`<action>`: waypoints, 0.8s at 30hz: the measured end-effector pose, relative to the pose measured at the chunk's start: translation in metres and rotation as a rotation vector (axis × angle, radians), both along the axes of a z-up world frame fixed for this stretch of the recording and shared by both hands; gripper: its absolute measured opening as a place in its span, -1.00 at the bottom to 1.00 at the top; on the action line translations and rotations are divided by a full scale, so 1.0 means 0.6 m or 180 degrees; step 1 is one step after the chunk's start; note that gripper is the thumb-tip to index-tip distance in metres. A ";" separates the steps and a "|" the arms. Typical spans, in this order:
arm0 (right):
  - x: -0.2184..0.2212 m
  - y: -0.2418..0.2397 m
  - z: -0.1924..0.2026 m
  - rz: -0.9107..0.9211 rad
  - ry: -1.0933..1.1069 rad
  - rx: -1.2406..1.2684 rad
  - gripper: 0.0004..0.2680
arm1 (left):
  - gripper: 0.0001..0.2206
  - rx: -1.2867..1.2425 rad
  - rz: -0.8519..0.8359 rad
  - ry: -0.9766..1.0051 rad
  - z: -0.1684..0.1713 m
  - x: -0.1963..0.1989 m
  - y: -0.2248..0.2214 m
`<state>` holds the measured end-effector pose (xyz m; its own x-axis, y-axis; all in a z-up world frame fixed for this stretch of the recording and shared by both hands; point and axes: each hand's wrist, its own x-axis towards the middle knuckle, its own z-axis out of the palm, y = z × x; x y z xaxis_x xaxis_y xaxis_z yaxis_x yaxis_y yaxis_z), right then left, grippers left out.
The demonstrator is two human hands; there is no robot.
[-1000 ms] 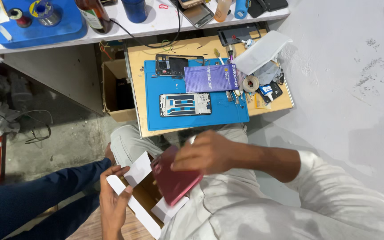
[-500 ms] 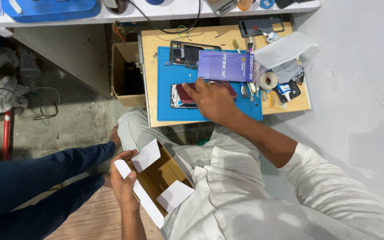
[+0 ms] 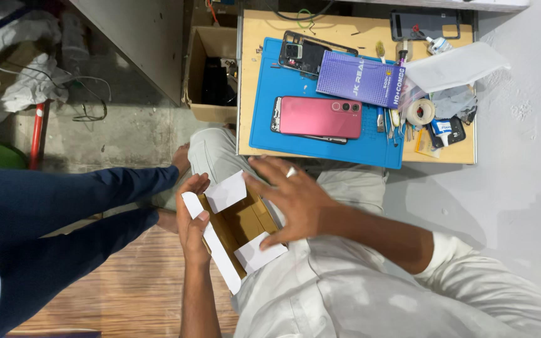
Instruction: The person works on a smartphone with an orange case, using a white tool to pry at the edges. They then handle a disassembled phone on a blue mat, picking up small components and a white phone back cover. Finally, they open a box to retrieve a pink smartphone and use a prying tool on its back.
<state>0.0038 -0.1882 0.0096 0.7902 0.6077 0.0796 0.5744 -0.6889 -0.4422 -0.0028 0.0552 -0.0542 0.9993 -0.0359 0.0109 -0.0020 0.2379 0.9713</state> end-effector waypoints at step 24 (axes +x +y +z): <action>-0.062 0.029 -0.118 -0.0547 0.2157 0.2138 -0.24 | -0.19 0.3758 0.0323 0.0528 0.054 -0.017 -0.092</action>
<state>-0.0331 -0.1711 -0.0609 0.8700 0.4736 -0.1369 -0.0321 -0.2226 -0.9744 -0.0128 -0.0001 -0.0217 0.9843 0.1420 -0.1052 0.1768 -0.7952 0.5800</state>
